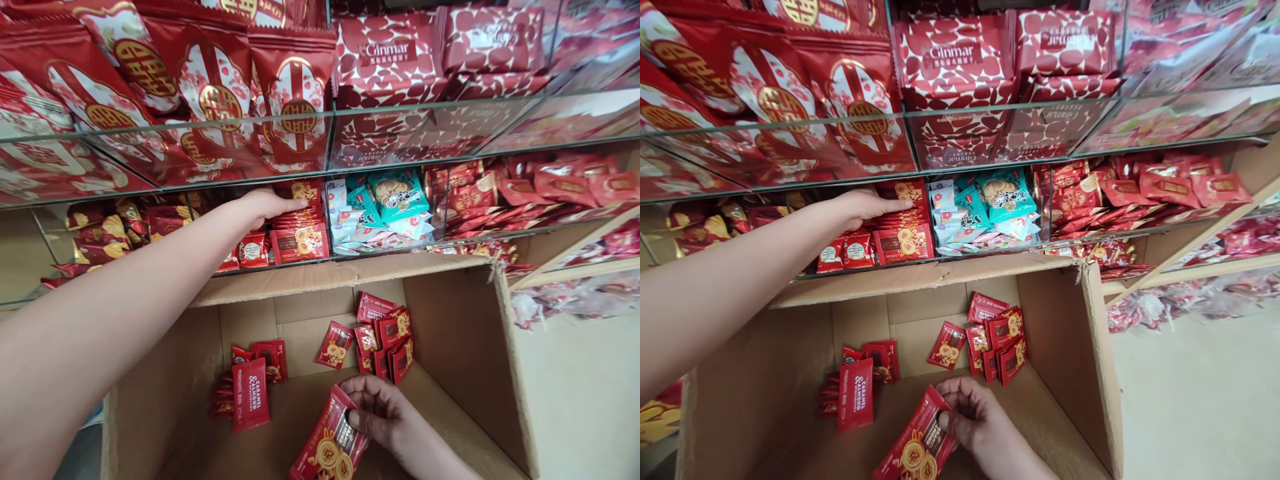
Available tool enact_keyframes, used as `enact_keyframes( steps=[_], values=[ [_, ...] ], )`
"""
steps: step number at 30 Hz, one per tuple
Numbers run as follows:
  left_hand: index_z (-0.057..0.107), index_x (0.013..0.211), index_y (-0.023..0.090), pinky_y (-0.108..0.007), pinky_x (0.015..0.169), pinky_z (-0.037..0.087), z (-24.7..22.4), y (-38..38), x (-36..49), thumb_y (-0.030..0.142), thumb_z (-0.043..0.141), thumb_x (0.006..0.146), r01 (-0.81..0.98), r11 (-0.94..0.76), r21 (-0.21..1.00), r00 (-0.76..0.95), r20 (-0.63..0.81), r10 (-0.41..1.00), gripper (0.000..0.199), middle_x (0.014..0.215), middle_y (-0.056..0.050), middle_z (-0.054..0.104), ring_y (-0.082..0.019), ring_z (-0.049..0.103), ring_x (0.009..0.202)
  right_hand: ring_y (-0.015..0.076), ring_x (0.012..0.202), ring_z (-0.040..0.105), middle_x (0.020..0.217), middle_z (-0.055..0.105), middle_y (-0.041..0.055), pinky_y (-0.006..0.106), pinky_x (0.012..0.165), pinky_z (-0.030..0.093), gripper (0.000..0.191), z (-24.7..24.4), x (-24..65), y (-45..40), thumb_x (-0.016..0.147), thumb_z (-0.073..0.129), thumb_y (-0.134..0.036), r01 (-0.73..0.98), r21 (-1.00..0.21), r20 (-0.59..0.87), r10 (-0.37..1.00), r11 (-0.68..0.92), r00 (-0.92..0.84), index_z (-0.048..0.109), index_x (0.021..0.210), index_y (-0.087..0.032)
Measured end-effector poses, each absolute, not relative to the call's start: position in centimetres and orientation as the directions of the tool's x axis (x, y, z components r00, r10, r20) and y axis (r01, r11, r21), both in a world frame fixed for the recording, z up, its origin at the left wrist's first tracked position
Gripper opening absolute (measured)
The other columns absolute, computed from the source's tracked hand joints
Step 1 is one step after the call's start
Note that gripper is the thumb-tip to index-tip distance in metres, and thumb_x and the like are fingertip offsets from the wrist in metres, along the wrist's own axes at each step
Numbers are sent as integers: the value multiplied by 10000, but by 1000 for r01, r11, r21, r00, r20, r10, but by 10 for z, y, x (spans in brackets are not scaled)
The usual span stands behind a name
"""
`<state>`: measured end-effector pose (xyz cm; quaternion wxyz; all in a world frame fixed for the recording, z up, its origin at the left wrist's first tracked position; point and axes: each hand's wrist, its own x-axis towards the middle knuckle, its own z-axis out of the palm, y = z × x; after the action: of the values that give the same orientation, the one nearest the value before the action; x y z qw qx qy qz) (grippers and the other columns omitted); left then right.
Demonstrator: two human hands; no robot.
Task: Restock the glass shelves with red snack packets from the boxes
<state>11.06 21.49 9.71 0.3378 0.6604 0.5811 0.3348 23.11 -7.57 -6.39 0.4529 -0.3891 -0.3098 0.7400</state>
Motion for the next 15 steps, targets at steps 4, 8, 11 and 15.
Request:
enact_keyframes(
  steps=[4, 8, 11, 15],
  values=[
    [609, 788, 208, -358, 713, 430, 96, 216, 116, 404, 762, 432, 594, -86, 800, 82, 47, 996, 434, 878, -81, 658, -287, 555, 930, 127, 675, 551, 777, 625, 27, 263, 632, 410, 278, -66, 231, -76, 670, 662, -322, -420, -813, -300, 908, -403, -291, 573, 874, -156],
    [612, 799, 208, -402, 743, 424, 96, 226, 125, 550, 685, 471, 627, 27, 779, 87, -104, 991, 479, 944, -112, 645, -302, 560, 929, 131, 691, 557, 801, 630, 34, 274, 649, 416, 277, -68, 232, -76, 678, 656, -319, -420, -813, -299, 908, -404, -294, 571, 888, -159],
    [612, 811, 224, -464, 823, 369, 100, 231, 128, 536, 710, 432, 665, 75, 743, 70, -162, 984, 501, 1046, -132, 607, -347, 467, 1066, 127, 688, 556, 800, 634, 35, 270, 648, 414, 271, -69, 233, -76, 689, 648, -313, -419, -812, -296, 906, -406, -302, 574, 898, -159],
    [617, 798, 231, -473, 874, 324, 106, 228, 124, 466, 748, 403, 688, 101, 718, 56, -191, 980, 478, 1085, -134, 587, -353, 395, 1136, 126, 673, 555, 790, 639, 33, 260, 624, 408, 277, -66, 232, -75, 687, 650, -314, -422, -813, -290, 908, -401, -303, 581, 909, -162]
  ],
)
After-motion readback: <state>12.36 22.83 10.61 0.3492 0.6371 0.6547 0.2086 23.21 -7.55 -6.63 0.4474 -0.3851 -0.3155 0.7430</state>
